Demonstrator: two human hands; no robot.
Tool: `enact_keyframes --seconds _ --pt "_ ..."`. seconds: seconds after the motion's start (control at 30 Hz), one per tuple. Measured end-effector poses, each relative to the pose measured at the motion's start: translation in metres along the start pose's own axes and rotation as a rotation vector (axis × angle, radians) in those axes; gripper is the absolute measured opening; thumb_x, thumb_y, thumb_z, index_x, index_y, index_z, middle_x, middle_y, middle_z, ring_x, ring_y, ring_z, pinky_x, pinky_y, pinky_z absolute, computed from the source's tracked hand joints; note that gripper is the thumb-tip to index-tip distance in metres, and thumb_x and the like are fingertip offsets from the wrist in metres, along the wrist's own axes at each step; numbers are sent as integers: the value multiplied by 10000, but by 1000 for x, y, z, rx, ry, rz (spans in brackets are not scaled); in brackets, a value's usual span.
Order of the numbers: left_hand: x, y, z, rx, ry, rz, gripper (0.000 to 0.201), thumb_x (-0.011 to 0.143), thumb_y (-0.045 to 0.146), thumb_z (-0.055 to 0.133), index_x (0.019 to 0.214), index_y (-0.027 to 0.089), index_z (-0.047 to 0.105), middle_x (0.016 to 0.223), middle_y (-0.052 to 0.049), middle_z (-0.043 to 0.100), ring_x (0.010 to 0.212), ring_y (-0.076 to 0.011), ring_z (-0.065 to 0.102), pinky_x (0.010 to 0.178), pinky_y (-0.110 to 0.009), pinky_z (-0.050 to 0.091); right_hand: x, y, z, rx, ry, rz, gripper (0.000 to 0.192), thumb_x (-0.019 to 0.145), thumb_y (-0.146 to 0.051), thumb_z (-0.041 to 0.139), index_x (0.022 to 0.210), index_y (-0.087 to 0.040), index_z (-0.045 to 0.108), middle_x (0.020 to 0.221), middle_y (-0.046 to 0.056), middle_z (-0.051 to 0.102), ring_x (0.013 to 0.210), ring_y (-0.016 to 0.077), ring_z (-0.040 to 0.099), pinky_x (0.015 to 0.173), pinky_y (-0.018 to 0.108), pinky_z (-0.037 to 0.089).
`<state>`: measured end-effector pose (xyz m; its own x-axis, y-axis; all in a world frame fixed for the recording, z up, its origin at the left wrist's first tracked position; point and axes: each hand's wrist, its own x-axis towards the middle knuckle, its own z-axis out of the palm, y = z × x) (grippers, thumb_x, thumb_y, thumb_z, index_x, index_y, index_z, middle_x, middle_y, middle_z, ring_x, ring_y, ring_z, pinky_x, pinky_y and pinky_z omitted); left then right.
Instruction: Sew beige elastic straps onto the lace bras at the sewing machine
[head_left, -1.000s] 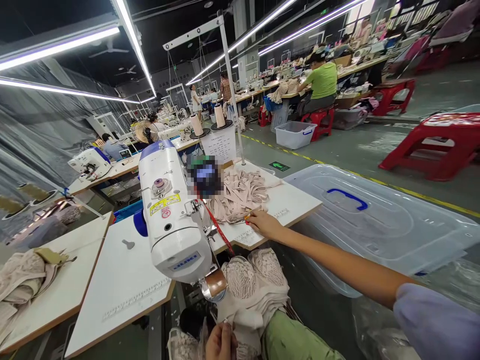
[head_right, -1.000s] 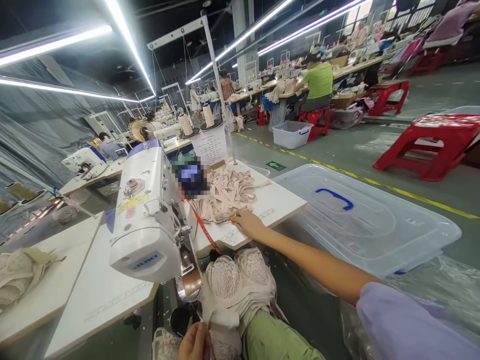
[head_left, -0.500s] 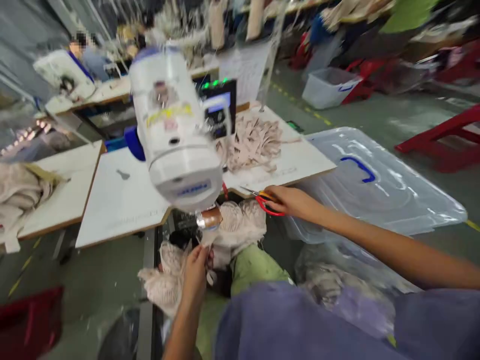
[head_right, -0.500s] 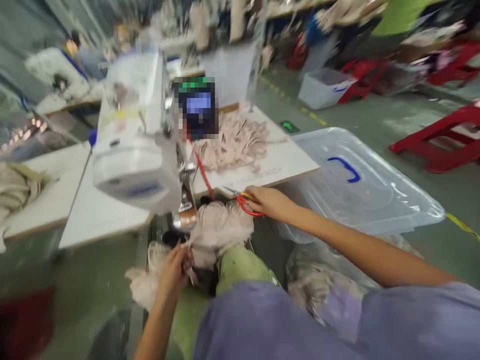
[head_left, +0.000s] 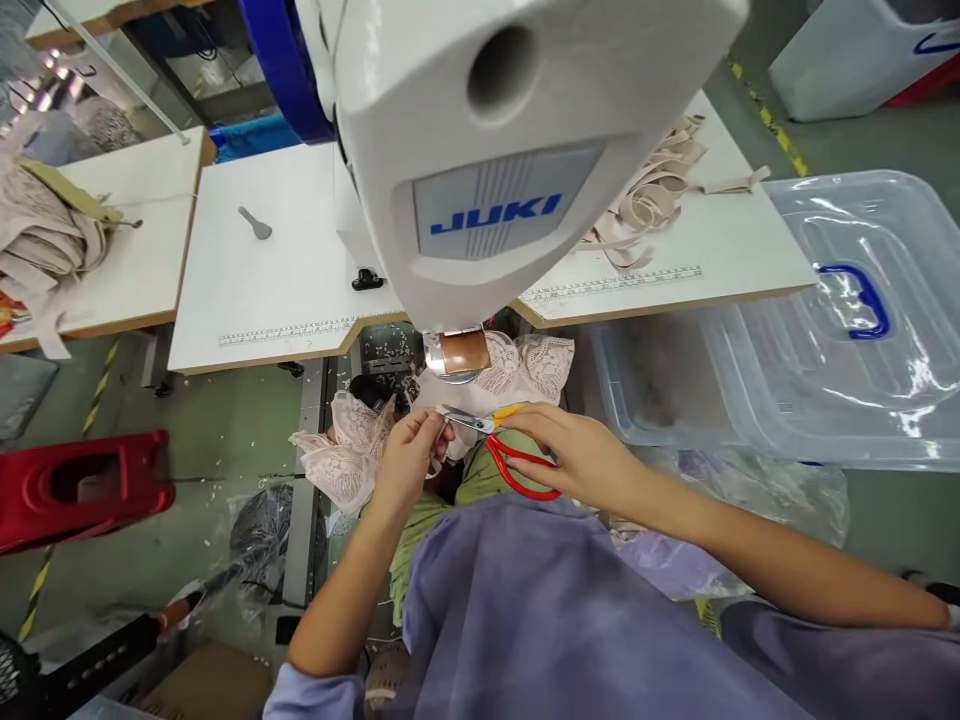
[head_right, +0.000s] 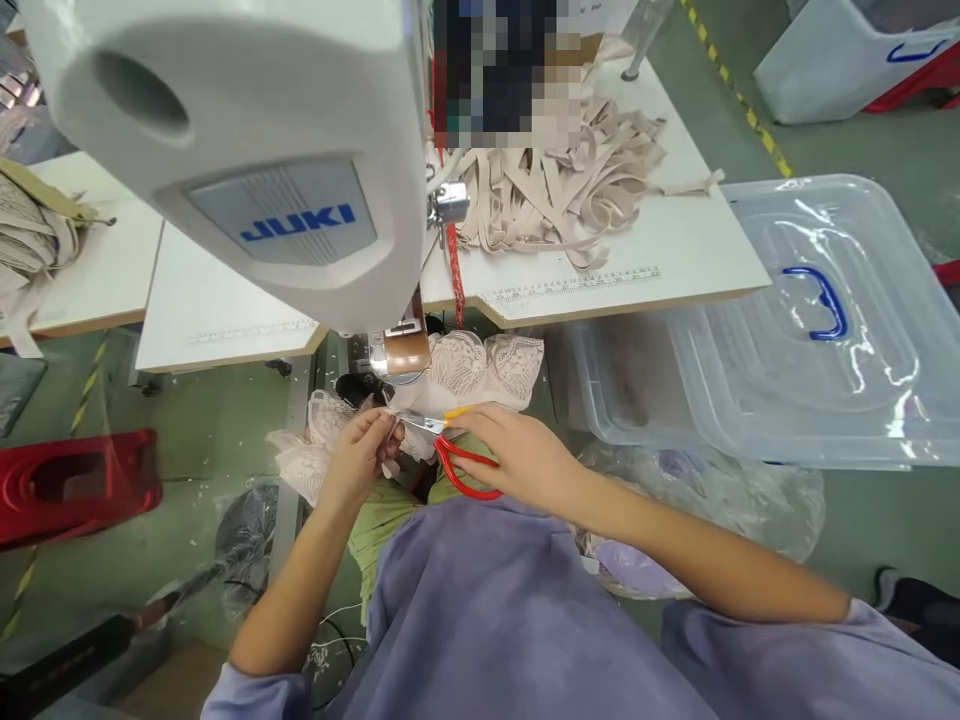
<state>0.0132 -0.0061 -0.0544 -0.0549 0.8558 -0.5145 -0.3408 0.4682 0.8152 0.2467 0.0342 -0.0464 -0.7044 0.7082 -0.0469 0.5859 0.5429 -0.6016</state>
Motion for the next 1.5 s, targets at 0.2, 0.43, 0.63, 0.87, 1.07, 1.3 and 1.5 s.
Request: enact_keyframes --seconds 0.2,0.43,0.63,0.87,1.07,1.3,1.5 --pt "0 -2 -10 -25 11 -24 227 733 348 682 664 154 584 623 18 551 492 -50 382 471 -190 263 -1 10 -3 104 -30 -26 320 972 -366 552 1258 -253 642 1166 72 720 961 219 710 787 335 578" --pt "3 -5 -15 -85 28 -41 401 701 527 750 711 147 621 517 85 364 446 -38 249 448 -198 176 -10 9 -7 257 -29 90 381 797 -327 680 1167 -252 626 1071 63 692 668 153 606 597 286 510" --pt "1 -8 -12 3 77 46 417 714 536 774 659 169 582 562 47 493 491 -56 362 470 -193 261 5 0 5 281 -62 103 414 788 -339 696 1185 -252 616 1143 76 685 857 211 663 735 336 535" --pt "-4 -6 -15 109 111 115 365 801 464 744 662 156 606 589 28 554 523 -66 411 513 -197 311 22 2 6 311 -113 118 365 864 -382 670 1207 -257 662 1121 58 711 885 213 671 757 333 515" --pt "-5 -10 -16 39 152 126 375 790 492 754 706 155 612 553 66 434 505 -54 326 485 -197 242 9 5 1 283 -97 129 324 925 -411 605 1218 -300 688 1071 36 731 732 181 657 653 316 502" --pt "-4 -3 -11 -83 112 71 400 732 520 764 742 138 646 520 87 372 458 -37 268 456 -197 213 17 69 -52 -53 122 229 352 922 -493 610 1205 -299 689 1072 96 724 826 288 672 711 430 537" --pt "-7 9 0 -83 -52 -50 317 766 459 706 799 154 623 637 4 613 434 -64 437 421 -208 291 44 44 -67 -250 403 33 420 942 -414 616 1288 -176 631 1258 193 641 1195 399 577 991 564 467"
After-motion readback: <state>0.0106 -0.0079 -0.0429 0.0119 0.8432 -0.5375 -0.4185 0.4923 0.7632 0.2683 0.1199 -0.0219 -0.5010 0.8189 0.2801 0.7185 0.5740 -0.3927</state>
